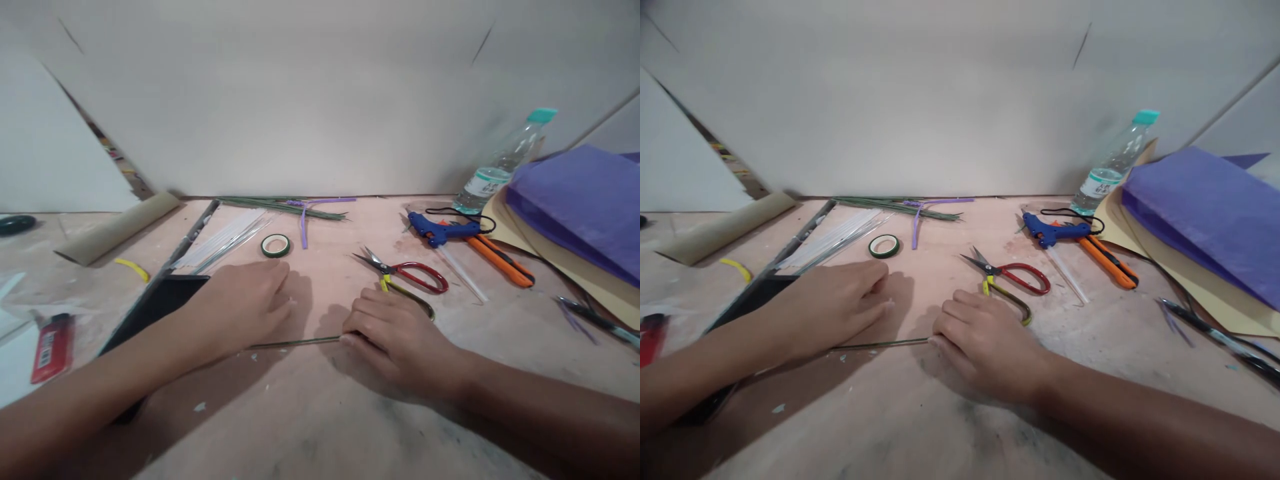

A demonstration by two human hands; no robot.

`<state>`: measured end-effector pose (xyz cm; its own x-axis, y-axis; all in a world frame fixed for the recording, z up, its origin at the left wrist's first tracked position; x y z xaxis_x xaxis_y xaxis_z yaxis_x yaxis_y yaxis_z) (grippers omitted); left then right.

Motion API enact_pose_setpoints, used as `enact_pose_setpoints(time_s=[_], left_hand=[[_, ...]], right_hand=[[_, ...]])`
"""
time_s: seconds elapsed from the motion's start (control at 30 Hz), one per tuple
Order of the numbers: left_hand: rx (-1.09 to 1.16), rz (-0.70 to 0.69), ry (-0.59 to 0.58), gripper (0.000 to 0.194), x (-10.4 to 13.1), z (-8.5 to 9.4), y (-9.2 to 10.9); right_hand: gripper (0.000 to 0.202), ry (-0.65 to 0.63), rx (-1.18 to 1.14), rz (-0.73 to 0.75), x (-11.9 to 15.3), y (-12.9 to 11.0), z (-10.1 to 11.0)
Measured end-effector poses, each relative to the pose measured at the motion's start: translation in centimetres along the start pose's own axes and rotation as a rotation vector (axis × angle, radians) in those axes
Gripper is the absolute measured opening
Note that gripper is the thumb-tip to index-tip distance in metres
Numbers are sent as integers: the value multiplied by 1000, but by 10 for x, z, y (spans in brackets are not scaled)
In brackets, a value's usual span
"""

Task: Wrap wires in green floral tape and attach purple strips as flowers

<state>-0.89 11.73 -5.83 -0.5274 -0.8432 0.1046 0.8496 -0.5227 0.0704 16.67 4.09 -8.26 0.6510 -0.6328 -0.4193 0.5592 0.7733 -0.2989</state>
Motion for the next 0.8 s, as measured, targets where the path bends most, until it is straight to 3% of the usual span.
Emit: enact_pose_setpoints(time_s=[0.2, 0.33, 0.47, 0.53, 0.57, 0.67, 0.8], left_hand=[[-57, -99, -62, 25, 3, -9, 7], [9, -148, -71, 19, -4, -13, 16], [125, -172, -68, 25, -2, -15, 29], [293, -208, -90, 31, 6, -15, 44], [490, -207, -115, 33, 11, -15, 51], [889, -154, -99, 27, 22, -14, 63], [1028, -122, -56, 25, 23, -18, 62]], right_hand=[[27, 28, -7, 43, -1, -4, 2], [24, 24, -18, 69, -1, -5, 2], [14, 0, -21, 30, 0, -4, 3], [11, 35, -57, -21, 1, -2, 6], [13, 65, -80, -37, 2, -2, 8], [9, 156, -100, 17, 4, -9, 14], [20, 198, -43, 127, 5, -19, 18]])
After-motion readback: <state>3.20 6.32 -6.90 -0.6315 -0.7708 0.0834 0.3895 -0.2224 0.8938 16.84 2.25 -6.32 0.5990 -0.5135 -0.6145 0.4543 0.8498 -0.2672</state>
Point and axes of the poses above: each hand's wrist, its own x-axis away from the middle knuckle, its own z-axis out of the back of the hand, y = z × x, the point moved 7 cm from there along -x, towards the middle knuckle
